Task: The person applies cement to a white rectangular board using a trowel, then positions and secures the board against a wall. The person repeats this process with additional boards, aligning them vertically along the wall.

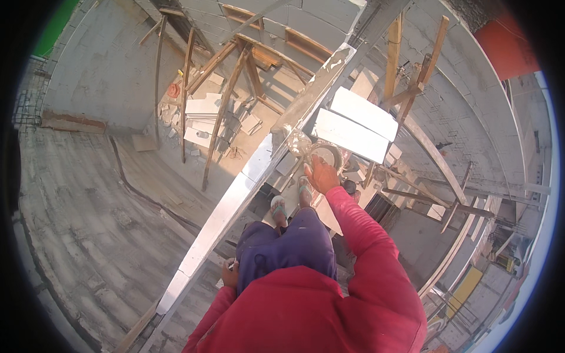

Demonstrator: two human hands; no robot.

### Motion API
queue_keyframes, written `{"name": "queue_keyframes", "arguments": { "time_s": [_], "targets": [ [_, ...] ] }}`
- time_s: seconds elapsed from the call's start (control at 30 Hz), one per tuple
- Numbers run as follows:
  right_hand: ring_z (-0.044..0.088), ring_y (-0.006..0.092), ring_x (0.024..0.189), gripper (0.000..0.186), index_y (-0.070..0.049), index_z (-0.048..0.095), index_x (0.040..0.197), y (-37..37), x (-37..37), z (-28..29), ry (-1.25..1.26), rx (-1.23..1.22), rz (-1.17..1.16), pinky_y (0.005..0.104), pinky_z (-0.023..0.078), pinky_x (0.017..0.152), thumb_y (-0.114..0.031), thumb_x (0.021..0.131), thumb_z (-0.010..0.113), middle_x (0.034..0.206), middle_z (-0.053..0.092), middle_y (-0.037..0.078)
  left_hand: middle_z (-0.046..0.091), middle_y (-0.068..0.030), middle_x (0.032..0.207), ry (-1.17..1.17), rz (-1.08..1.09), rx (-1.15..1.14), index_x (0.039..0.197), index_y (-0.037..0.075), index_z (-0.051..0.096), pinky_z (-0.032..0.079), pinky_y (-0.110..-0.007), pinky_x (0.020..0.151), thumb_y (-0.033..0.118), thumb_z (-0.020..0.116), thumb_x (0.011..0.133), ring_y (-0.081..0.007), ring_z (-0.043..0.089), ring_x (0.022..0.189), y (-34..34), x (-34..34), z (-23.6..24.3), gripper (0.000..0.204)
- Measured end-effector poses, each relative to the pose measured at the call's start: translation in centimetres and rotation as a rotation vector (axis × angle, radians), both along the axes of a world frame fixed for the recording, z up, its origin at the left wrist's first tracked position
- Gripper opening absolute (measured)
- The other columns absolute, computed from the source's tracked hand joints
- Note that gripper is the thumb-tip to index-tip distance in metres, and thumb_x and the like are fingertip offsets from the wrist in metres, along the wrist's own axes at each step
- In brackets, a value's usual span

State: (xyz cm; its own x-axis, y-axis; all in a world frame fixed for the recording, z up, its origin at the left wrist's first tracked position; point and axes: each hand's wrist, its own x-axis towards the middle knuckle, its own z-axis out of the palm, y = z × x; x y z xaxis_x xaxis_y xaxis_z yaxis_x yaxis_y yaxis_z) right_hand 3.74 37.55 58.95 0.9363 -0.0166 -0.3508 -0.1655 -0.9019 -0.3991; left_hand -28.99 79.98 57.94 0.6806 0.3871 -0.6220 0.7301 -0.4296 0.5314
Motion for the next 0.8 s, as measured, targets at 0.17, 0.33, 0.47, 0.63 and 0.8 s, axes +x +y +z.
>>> {"name": "queue_keyframes", "arguments": {
  "time_s": [0.17, 0.33, 0.47, 0.63, 0.8],
  "targets": [
    [0.076, 0.0382, 0.086, 0.035, -0.013, 0.057, 0.136, -5.6, 12.7, 5.0, -0.088, -0.383, 0.434, 0.0489, 0.061, 0.074, -0.033, 0.107, 0.052, 0.115, 0.070, 0.019, 0.067, -0.0198, 0.121, -0.004, 0.079, -0.004, 0.122, 0.002, 0.068, 0.055, -0.044, 0.095, 0.026, 0.069, 0.100, -0.0338, 0.068, 0.109, -2.0, -0.6, -1.4, 0.033],
    [0.078, 0.0345, 0.086, 0.031, -0.009, 0.073, 0.113, -7.3, 20.7, 5.9, -0.075, -0.538, 0.653, 0.0455, 0.062, 0.071, -0.028, 0.107, 0.049, 0.101, 0.078, 0.016, 0.069, -0.0198, 0.117, 0.025, 0.056, -0.012, 0.121, 0.000, 0.068, 0.054, -0.041, 0.093, 0.027, 0.069, 0.100, -0.0316, 0.068, 0.107, -5.1, 0.6, -1.9, 0.034],
    [0.075, 0.0441, 0.089, 0.036, -0.002, 0.066, 0.123, -12.9, 27.4, 4.9, 0.043, -0.565, 0.484, 0.0558, 0.059, 0.081, -0.028, 0.105, 0.048, 0.099, 0.075, 0.027, 0.070, -0.0196, 0.116, 0.002, 0.192, -0.075, 0.121, -0.001, 0.068, 0.054, -0.041, 0.093, 0.026, 0.069, 0.100, -0.0310, 0.069, 0.104, -8.3, 2.6, -2.2, 0.034],
    [0.072, 0.0477, 0.103, 0.041, 0.000, 0.058, 0.124, -16.6, 28.3, 2.4, -0.004, -0.259, 0.029, 0.0548, 0.057, 0.091, -0.037, 0.110, 0.047, 0.109, 0.072, 0.030, 0.070, -0.0198, 0.117, 0.034, 0.257, -0.098, 0.122, -0.001, 0.067, 0.055, -0.041, 0.094, 0.025, 0.070, 0.100, -0.0300, 0.070, 0.106, -11.5, 4.6, -2.5, 0.035],
    [0.069, 0.0560, 0.096, 0.038, 0.003, 0.050, 0.126, -16.5, 26.5, -0.5, -0.101, -0.171, -0.070, 0.0607, 0.054, 0.086, -0.030, 0.106, 0.055, 0.099, 0.070, 0.037, 0.070, -0.0191, 0.115, 0.003, 0.255, -0.060, 0.122, -0.001, 0.068, 0.055, -0.040, 0.093, 0.025, 0.072, 0.100, -0.0286, 0.069, 0.103, -13.8, 6.1, -1.2, 0.035]
  ]
}}
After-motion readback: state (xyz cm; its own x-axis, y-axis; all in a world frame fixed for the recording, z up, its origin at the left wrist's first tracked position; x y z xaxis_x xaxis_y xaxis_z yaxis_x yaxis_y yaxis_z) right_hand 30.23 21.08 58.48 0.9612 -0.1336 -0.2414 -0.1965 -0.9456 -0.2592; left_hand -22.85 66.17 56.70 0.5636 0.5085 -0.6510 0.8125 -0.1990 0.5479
